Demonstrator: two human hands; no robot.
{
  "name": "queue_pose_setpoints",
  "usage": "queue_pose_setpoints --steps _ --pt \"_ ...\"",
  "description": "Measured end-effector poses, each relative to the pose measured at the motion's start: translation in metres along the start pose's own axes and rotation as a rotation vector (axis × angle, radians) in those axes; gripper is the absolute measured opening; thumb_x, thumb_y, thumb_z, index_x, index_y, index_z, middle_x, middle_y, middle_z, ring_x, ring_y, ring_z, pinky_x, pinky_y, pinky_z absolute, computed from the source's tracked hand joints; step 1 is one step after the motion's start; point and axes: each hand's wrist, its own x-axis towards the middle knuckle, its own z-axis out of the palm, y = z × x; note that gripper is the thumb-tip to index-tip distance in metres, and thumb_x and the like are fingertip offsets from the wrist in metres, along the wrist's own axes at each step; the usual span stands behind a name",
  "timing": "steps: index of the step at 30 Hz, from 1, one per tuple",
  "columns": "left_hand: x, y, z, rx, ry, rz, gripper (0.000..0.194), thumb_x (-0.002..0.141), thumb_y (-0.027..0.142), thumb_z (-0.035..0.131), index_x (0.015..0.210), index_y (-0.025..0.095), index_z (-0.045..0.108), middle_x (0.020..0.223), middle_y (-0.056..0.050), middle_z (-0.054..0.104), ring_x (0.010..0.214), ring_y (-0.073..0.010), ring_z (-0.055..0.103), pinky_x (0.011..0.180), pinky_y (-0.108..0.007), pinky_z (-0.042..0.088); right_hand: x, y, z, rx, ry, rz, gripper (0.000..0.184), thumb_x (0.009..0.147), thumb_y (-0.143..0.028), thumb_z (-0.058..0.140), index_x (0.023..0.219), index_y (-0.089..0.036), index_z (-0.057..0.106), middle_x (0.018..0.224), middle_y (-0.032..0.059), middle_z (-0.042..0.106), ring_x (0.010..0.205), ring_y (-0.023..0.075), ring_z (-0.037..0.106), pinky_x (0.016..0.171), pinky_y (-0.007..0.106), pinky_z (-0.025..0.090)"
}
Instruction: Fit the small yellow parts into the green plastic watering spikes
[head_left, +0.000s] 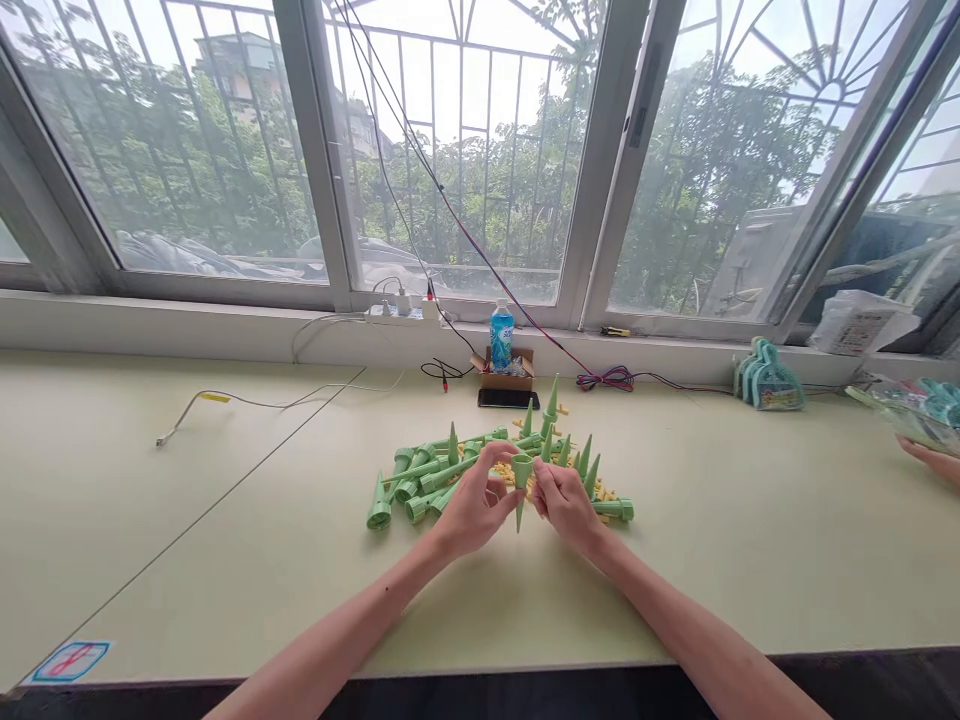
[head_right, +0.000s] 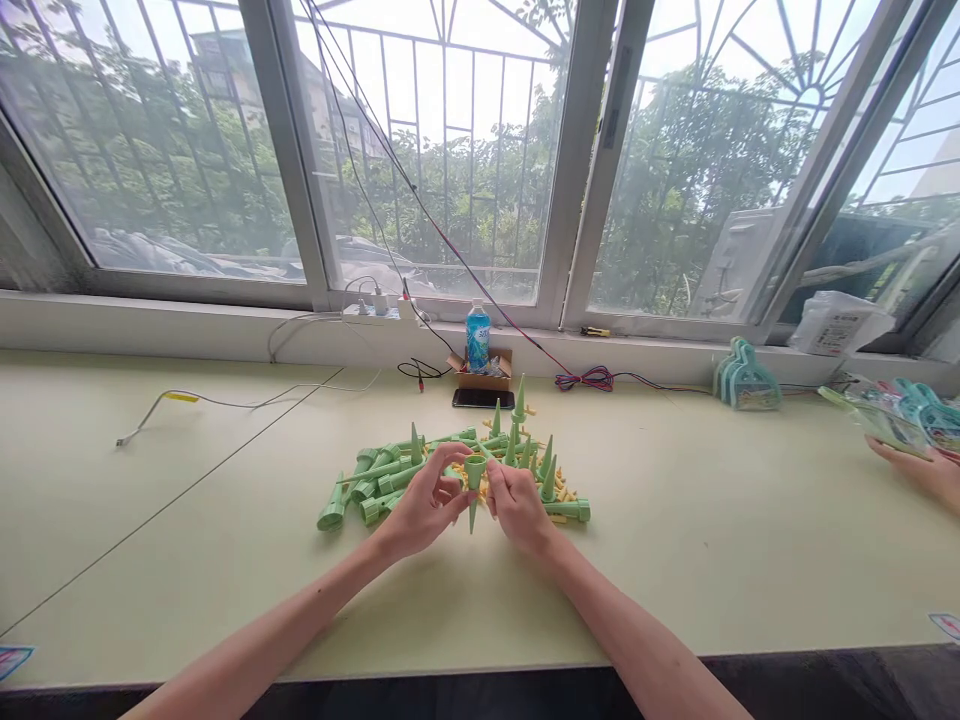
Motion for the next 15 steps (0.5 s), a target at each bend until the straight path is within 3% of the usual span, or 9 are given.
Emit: queue_pose_setpoints --steps 9,15 --pt "0.0015 -0.0004 0.0047 0.044 0.097 -0.037 0.039 0.086 0.038 0.061 0.121 0.027 0.048 0.109 -0.005 0.052 0.047 -0.0018 0.045 0.044 -0.019 0.041 0.0006 -0.0008 0.0012 -0.061 -0.007 -0.081 0.050 0.102 -0.051 0.031 0.063 -0.021 0.041 0.054 -0.0024 0.045 0.049 0.0112 0.041 0.051 0.026 0.035" --pt "0.0056 -0.0028 0.0046 -0.089 0.101 -0.102 0.036 0.086 0.043 0.059 0.114 0.024 0.044 0.080 0.004 0.053 0.042 -0.0033 0.043 0.040 -0.016 0.032 0.0002 0.0003 -0.0010 -0.078 0.010 -0.111 0.044 0.103 -0.045 0.032 0.067 -0.021 0.040 0.059 -0.0033 0.043 0.051 0.0109 0.039 0.052 0.025 0.033"
